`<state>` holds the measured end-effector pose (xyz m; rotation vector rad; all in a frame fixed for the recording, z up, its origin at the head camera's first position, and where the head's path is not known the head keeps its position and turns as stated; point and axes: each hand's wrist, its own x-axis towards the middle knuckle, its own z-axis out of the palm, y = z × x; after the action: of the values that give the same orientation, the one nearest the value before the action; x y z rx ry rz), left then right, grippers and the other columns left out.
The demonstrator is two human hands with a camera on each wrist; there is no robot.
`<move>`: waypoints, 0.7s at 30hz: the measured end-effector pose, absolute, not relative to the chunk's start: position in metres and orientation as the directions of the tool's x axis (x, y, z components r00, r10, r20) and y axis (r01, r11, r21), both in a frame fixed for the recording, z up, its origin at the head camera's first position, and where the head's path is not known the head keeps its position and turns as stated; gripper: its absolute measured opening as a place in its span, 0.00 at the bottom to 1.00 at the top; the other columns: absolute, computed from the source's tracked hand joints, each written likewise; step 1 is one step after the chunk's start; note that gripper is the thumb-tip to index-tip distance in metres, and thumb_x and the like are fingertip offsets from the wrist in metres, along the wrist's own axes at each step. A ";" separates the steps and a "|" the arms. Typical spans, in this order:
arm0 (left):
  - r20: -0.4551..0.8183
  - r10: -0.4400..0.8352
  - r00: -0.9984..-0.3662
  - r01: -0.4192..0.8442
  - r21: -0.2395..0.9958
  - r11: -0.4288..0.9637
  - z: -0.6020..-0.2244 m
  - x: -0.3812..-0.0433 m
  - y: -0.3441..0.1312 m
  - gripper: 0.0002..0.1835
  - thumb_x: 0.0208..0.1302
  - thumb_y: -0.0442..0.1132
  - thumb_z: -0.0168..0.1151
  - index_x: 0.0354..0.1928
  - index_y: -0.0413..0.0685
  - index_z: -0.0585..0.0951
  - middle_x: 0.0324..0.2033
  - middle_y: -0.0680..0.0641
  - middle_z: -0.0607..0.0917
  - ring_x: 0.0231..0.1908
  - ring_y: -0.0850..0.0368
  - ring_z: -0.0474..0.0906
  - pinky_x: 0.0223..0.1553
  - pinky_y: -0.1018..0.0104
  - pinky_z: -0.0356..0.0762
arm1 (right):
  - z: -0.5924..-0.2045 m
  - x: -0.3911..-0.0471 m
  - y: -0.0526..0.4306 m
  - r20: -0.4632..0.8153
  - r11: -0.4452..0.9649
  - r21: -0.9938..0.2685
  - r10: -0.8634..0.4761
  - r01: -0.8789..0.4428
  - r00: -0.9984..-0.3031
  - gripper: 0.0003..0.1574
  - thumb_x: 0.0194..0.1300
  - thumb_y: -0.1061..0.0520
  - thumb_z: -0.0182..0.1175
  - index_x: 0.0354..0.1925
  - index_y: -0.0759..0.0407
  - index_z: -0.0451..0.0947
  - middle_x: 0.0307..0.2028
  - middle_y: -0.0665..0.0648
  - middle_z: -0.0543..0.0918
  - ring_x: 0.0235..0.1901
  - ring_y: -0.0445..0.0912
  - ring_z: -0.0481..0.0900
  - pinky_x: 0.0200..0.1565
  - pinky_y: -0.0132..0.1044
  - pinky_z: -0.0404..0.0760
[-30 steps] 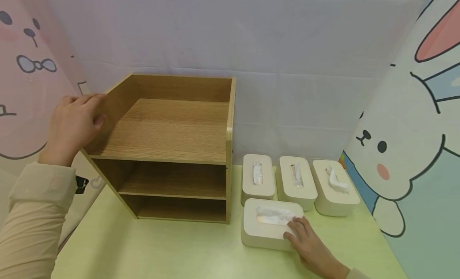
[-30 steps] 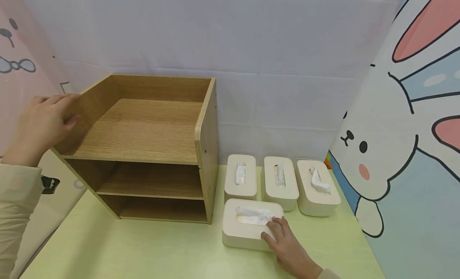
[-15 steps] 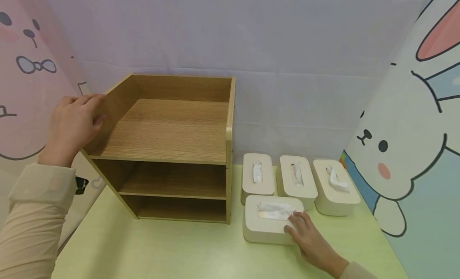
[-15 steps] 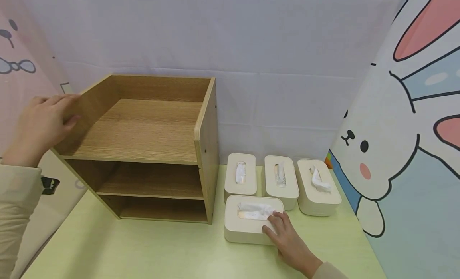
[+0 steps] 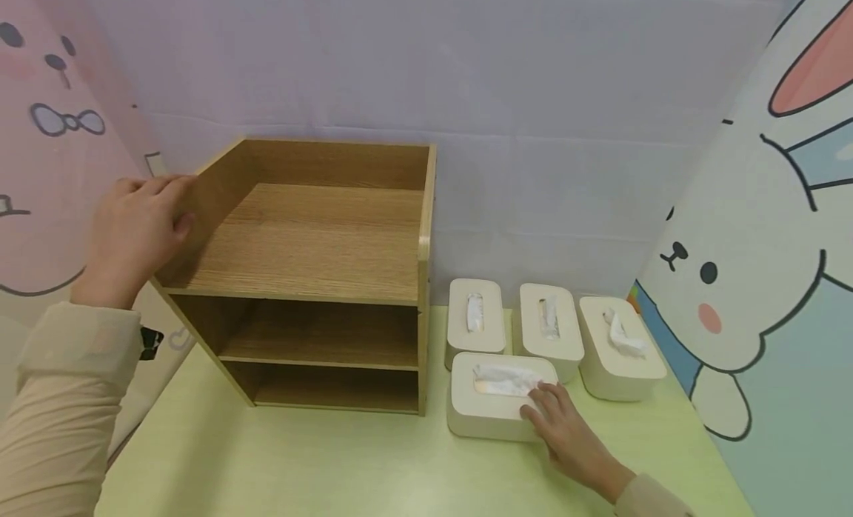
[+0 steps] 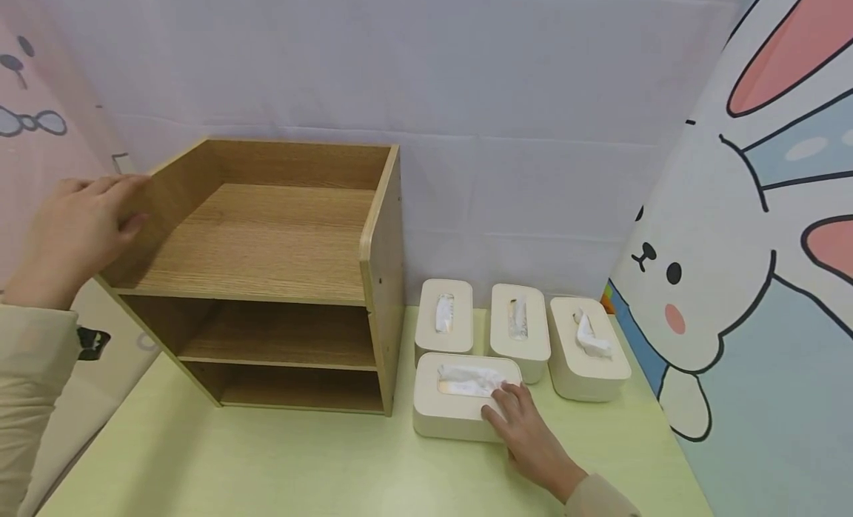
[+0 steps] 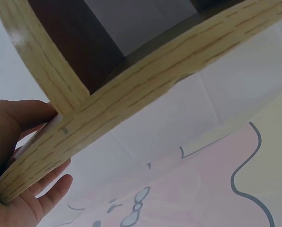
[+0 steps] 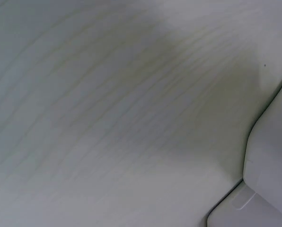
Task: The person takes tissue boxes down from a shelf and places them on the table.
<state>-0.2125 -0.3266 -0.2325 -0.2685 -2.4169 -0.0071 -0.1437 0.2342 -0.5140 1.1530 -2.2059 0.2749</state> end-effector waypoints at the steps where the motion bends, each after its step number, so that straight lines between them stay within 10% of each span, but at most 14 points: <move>1: 0.644 0.189 -0.741 0.191 -0.068 0.979 -0.233 -0.212 -0.326 0.23 0.52 0.30 0.57 0.54 0.39 0.72 0.49 0.33 0.78 0.45 0.31 0.68 0.48 0.41 0.65 | -0.514 -0.144 0.235 0.615 0.596 0.099 -0.667 -0.797 -0.422 0.24 0.66 0.60 0.27 0.40 0.59 0.72 0.42 0.65 0.75 0.46 0.63 0.72 0.48 0.59 0.70; 21: 0.639 0.240 -0.731 0.167 -0.173 0.971 -0.229 -0.207 -0.322 0.23 0.51 0.31 0.57 0.53 0.39 0.71 0.49 0.34 0.78 0.39 0.27 0.70 0.29 0.34 0.66 | -0.502 -0.136 0.241 0.542 0.653 0.099 -0.669 -0.751 -0.509 0.27 0.71 0.45 0.35 0.50 0.62 0.72 0.52 0.64 0.75 0.54 0.60 0.70 0.67 0.52 0.53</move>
<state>-0.2070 -0.3221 -0.2291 -0.2837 -2.4060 0.1346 -0.1361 0.2407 -0.5018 1.1006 -2.3234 0.1991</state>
